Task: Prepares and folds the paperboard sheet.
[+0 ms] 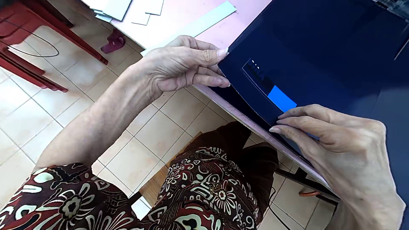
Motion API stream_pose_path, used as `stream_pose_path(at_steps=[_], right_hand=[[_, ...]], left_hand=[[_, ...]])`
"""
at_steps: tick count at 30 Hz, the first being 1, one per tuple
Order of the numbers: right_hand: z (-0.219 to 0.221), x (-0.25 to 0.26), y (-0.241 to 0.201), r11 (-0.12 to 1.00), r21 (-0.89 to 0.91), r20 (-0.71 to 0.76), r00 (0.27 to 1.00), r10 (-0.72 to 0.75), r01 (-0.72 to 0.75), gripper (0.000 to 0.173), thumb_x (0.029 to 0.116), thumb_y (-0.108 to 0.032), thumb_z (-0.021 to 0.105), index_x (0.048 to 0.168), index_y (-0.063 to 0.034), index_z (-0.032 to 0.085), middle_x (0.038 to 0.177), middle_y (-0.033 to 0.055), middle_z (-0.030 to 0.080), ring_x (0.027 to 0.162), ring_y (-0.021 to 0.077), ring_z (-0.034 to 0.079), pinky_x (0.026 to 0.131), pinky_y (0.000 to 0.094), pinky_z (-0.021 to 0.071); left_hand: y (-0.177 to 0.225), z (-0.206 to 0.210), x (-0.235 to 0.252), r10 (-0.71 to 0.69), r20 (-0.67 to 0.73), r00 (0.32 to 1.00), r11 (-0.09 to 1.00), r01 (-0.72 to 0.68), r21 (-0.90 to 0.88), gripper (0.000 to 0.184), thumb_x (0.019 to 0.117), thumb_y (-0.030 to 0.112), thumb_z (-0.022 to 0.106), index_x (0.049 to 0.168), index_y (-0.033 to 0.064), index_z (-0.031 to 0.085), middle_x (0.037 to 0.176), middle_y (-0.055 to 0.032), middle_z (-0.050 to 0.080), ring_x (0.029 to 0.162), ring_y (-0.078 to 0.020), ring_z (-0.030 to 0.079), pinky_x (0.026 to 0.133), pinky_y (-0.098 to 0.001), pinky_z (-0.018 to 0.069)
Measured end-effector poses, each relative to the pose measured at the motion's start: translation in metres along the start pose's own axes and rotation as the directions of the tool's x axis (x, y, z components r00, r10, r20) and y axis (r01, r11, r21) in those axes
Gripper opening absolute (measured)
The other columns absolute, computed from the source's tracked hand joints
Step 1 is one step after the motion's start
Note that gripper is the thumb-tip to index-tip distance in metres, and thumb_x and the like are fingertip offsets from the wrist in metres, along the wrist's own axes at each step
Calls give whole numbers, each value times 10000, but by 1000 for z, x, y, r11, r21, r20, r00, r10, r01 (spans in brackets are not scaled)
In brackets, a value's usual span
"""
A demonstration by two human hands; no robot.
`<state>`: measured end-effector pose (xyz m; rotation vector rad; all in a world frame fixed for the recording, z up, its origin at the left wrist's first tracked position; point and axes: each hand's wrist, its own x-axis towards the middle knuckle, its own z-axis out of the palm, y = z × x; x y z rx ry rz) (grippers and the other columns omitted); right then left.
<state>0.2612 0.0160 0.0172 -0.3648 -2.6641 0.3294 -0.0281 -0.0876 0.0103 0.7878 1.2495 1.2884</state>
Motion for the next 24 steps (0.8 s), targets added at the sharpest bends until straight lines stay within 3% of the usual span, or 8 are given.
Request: stream_pose_path(at_steps=[3,6,8,13,20,24], right_hand=[[-1,-1,-1,1000,-10,-46,999,-25,24,191,956,-147,647,914,-21,784,915,121,741,796,143,677,651,245,482],[-3,-1,-1,999,5,-76,997,-35,35,177,951,-122,649,900,-20,783,911,124,744,802,123,680,653,214,481],[-3,-1,0,999,17,-83,996,-31,32,177,949,-126,651,899,-20,783,917,125,745,816,111,681,668,201,482],[-2,-2,1,999,27,-102,995,-20,23,183,950,-142,663,905,-15,786,926,126,747,824,105,683,682,197,490],[0,-2,3,1000,17,-104,995,-9,11,211,933,-194,683,922,-8,782,928,138,742,829,139,685,699,229,501],[-3,-1,2,999,18,-103,994,-29,31,188,948,-153,668,924,-10,787,927,138,756,831,120,704,697,206,506]], left_hand=[[-9,-3,-1,109,61,992,993,-106,-59,168,1013,38,533,1064,55,692,934,-52,781,843,-126,770,795,-256,638],[-21,11,-1,255,-19,967,964,-256,-74,284,838,-123,665,1060,52,696,922,-27,785,839,-114,765,793,-262,640],[-30,21,1,359,-64,931,932,-361,-21,313,804,-144,687,1033,70,681,904,-1,786,818,-83,756,765,-245,635],[-39,27,6,514,-83,854,857,-514,24,297,815,-127,712,1029,74,671,903,13,789,817,-77,760,767,-250,640],[-41,30,6,606,-74,792,795,-603,59,273,828,-114,725,1037,53,674,915,6,789,834,-76,760,781,-254,640],[-43,33,6,631,-73,773,776,-626,82,237,858,-100,704,1030,59,669,920,15,789,829,-73,761,782,-255,641]])
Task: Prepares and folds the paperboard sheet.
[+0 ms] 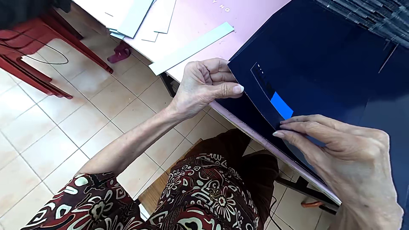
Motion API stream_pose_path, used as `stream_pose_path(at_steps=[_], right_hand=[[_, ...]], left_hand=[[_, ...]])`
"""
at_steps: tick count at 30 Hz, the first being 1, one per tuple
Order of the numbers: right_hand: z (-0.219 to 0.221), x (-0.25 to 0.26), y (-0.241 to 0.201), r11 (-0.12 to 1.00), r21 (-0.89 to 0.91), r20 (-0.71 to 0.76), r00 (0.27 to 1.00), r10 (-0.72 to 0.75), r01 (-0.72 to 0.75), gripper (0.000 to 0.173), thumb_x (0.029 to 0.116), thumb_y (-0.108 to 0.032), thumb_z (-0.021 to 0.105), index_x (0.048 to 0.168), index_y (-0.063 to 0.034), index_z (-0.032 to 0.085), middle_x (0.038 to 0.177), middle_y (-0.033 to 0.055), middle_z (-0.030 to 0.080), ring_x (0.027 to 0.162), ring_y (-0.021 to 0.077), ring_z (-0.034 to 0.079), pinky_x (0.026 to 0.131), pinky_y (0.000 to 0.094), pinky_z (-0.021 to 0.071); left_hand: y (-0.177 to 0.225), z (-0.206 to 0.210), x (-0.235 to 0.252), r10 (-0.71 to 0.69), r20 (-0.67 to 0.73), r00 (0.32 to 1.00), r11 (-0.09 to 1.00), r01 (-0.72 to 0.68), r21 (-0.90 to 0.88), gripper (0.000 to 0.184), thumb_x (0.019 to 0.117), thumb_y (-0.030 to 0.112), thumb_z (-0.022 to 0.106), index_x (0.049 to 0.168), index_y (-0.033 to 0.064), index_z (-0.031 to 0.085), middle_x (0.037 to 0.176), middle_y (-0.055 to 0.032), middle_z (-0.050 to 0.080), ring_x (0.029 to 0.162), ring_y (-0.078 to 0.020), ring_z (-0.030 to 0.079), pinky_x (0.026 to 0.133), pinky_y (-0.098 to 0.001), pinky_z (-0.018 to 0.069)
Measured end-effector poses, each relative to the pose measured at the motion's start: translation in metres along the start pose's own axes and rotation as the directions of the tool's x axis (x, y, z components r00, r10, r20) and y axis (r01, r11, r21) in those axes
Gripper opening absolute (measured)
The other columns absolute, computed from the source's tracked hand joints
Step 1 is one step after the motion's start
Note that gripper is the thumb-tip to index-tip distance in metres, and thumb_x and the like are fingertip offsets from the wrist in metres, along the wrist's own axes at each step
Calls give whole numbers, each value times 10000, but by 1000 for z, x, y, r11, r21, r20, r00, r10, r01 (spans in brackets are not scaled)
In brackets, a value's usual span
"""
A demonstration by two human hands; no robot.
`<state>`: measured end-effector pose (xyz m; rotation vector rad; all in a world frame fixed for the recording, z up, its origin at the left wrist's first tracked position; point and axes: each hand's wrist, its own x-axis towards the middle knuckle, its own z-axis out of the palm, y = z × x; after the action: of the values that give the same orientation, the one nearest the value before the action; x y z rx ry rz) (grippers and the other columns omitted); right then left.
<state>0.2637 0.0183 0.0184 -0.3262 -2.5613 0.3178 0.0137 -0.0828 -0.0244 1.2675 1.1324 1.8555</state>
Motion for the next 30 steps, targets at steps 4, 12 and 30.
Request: stream_pose_path(at_steps=[4,12,30], right_hand=[[-5,2,-4,1000,-11,-16,1000,2,-2,193,977,-135,633,950,-8,775,782,105,719,676,65,629,599,189,435],[-15,7,2,997,57,-16,999,46,-45,169,980,-132,633,982,-33,770,743,42,705,648,-40,591,576,110,406],[-77,-154,-3,821,-326,-213,883,418,-468,591,885,-437,745,1146,91,698,1248,270,681,1176,393,672,1072,527,480]], left_hand=[[5,8,-1,-74,-35,997,997,73,-32,155,934,-67,654,1044,41,643,905,-11,786,828,-135,779,797,-311,661],[9,20,4,-206,-43,978,977,203,-63,188,951,-9,665,1080,75,557,881,-30,780,804,-178,784,766,-326,667],[6,4,115,-618,99,779,769,575,279,272,1042,72,384,1073,206,618,824,137,707,708,67,670,616,-125,565]])
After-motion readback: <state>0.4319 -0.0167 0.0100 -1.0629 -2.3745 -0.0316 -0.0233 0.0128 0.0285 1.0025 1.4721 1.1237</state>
